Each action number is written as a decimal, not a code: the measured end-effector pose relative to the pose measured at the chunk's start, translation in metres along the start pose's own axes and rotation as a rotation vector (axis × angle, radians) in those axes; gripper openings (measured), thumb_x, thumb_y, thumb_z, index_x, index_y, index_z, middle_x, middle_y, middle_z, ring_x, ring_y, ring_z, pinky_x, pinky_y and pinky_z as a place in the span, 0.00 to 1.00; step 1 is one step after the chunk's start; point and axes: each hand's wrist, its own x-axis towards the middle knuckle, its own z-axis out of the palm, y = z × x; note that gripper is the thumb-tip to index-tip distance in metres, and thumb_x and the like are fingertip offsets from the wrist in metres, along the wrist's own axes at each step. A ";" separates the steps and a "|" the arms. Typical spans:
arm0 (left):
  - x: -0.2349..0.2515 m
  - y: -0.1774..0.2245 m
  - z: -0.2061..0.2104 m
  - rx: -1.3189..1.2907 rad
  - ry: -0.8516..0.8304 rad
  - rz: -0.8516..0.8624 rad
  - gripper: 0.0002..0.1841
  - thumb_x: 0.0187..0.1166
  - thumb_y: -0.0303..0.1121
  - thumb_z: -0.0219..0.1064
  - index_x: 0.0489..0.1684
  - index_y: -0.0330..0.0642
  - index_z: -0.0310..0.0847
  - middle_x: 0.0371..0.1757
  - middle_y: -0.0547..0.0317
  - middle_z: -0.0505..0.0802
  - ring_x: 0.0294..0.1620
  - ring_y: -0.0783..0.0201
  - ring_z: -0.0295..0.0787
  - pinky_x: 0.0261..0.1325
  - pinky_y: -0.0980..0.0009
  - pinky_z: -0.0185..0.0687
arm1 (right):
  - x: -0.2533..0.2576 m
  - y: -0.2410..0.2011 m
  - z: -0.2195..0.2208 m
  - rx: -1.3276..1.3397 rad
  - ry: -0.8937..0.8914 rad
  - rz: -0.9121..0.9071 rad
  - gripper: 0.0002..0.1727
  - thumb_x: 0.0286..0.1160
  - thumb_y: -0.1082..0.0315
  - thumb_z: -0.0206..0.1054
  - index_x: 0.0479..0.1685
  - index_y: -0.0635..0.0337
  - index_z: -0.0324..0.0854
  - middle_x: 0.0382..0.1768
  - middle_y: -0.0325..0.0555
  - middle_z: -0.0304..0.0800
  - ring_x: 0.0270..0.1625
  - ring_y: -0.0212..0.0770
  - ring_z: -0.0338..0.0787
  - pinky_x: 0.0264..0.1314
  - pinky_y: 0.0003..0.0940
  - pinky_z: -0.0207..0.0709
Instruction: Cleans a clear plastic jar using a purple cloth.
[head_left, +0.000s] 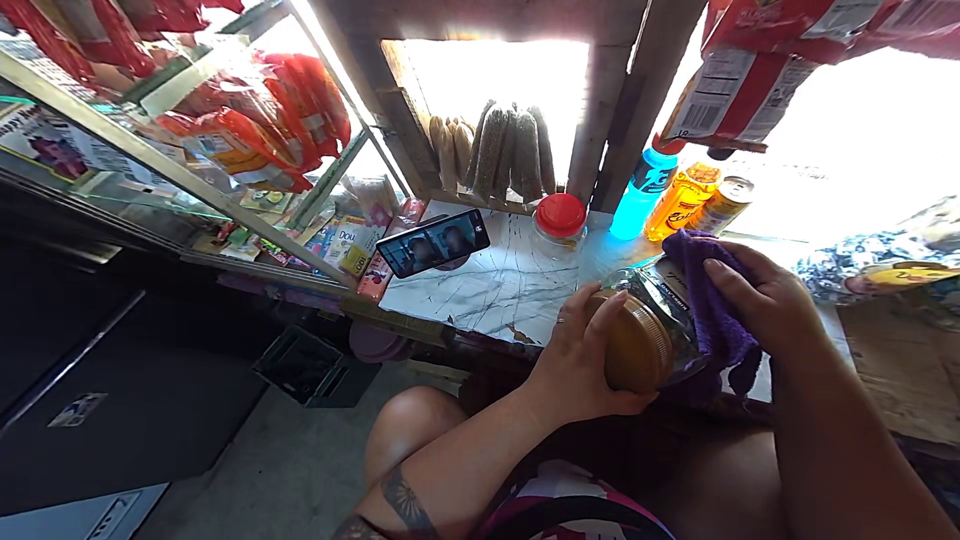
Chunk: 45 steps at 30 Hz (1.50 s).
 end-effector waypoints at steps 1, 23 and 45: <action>0.000 0.000 0.000 -0.001 -0.001 -0.001 0.63 0.45 0.59 0.87 0.89 0.45 0.56 0.84 0.28 0.65 0.79 0.40 0.72 0.73 0.52 0.80 | 0.000 0.000 0.000 -0.001 0.006 -0.005 0.27 0.81 0.41 0.56 0.69 0.45 0.83 0.48 0.42 0.92 0.48 0.33 0.89 0.51 0.46 0.80; 0.014 -0.005 -0.011 -0.169 0.032 -0.154 0.65 0.44 0.57 0.89 0.91 0.52 0.52 0.86 0.41 0.64 0.82 0.53 0.70 0.75 0.55 0.78 | -0.002 0.006 -0.006 -0.009 0.100 -0.074 0.24 0.82 0.46 0.59 0.62 0.53 0.85 0.41 0.41 0.91 0.40 0.27 0.88 0.45 0.36 0.82; 0.022 -0.007 -0.018 -0.376 0.078 -0.483 0.64 0.49 0.57 0.86 0.93 0.58 0.47 0.84 0.44 0.66 0.72 0.59 0.80 0.63 0.60 0.86 | -0.007 0.011 -0.003 -0.054 0.112 -0.324 0.29 0.77 0.51 0.67 0.73 0.60 0.80 0.62 0.56 0.88 0.62 0.41 0.89 0.66 0.41 0.81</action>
